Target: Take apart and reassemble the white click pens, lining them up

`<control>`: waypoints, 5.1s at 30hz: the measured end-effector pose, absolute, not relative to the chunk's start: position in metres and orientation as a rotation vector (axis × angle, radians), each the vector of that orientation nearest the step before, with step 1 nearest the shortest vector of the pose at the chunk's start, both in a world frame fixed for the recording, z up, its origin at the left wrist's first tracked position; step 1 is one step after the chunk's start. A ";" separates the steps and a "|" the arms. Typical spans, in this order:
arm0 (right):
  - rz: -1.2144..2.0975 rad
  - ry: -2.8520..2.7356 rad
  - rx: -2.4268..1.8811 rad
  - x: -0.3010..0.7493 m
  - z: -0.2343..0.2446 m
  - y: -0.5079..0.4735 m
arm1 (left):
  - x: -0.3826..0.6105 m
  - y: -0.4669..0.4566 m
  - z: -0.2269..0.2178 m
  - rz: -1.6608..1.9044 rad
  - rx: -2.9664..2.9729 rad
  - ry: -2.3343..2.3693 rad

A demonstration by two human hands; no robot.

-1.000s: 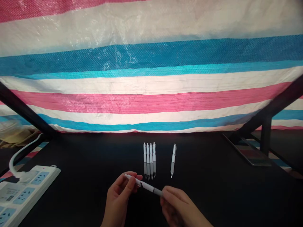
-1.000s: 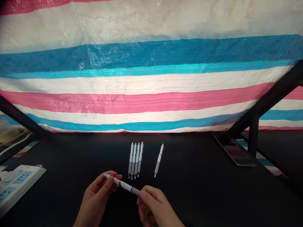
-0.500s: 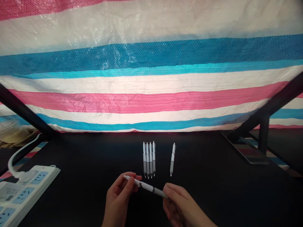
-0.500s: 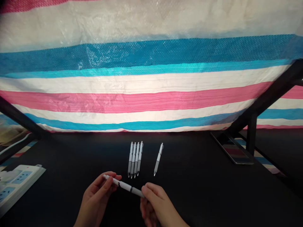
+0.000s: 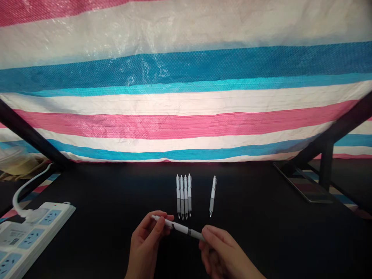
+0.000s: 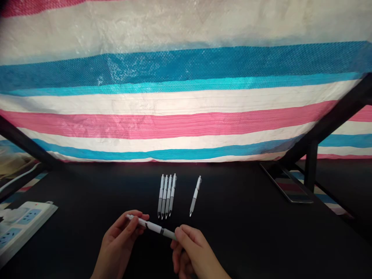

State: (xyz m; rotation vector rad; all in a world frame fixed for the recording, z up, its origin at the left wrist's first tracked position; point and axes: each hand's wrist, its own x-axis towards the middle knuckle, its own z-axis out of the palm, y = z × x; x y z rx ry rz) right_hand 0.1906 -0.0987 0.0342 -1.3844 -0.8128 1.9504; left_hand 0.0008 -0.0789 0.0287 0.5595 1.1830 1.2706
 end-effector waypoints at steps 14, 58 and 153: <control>1.723 -0.567 -1.184 0.201 0.030 -0.100 | 0.002 -0.078 0.036 1.315 0.607 1.158; 1.452 -1.050 -1.355 0.185 0.028 -0.108 | 0.003 -0.080 0.034 1.211 0.712 1.176; 2.226 -0.813 -0.738 0.189 0.026 -0.104 | -0.002 -0.060 0.023 1.111 0.824 1.030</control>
